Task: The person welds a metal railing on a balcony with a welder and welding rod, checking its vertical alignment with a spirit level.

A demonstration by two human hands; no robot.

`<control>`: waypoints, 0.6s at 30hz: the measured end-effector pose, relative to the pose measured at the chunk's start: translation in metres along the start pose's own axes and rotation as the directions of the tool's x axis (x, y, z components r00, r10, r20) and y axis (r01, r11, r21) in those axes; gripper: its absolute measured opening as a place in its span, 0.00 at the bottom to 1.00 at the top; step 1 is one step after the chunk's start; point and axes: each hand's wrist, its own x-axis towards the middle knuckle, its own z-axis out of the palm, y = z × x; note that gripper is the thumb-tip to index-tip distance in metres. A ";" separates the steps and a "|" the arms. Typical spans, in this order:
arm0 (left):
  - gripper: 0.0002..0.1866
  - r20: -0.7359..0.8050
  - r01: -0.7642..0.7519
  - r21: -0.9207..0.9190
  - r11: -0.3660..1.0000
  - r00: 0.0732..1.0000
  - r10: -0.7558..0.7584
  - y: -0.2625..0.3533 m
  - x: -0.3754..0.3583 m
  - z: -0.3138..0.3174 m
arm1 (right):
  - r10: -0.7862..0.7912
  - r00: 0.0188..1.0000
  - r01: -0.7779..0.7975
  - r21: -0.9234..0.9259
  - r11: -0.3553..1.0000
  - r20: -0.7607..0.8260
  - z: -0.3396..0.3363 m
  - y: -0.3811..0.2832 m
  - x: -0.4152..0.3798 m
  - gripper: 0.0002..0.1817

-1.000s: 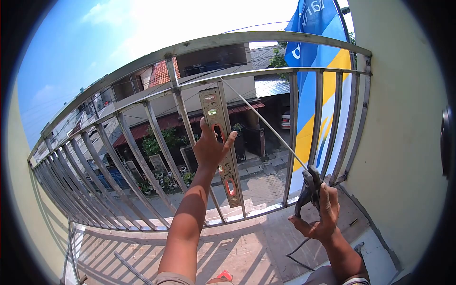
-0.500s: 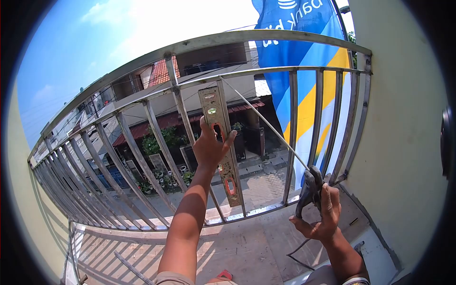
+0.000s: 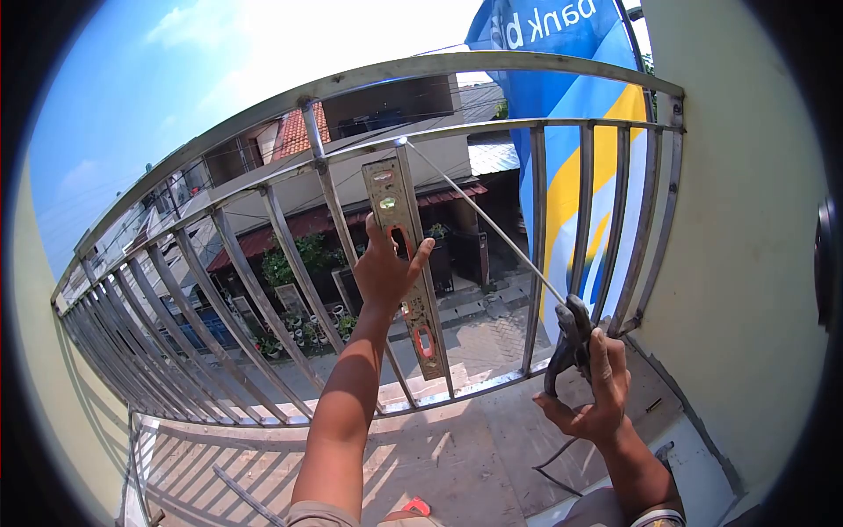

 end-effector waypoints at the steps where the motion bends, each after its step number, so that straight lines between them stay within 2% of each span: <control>1: 0.57 -0.002 0.000 0.001 1.000 1.000 0.000 0.000 0.001 0.000 | -0.002 1.000 0.002 0.001 1.000 -0.001 -0.001 0.000 0.000 0.61; 3: 0.57 -0.018 -0.018 -0.009 1.000 1.000 0.017 0.000 0.000 0.000 | -0.063 0.996 0.063 -0.004 0.998 -0.055 -0.004 -0.001 0.000 0.61; 16: 0.58 -0.008 -0.007 0.004 1.000 1.000 0.007 -0.001 0.000 0.001 | -0.046 0.998 0.046 -0.006 0.999 -0.033 0.002 0.001 -0.002 0.61; 18: 0.54 -0.014 0.031 -0.009 0.999 0.999 -0.031 0.000 -0.001 0.002 | -0.034 0.999 0.034 0.008 0.999 -0.029 0.002 0.002 -0.003 0.61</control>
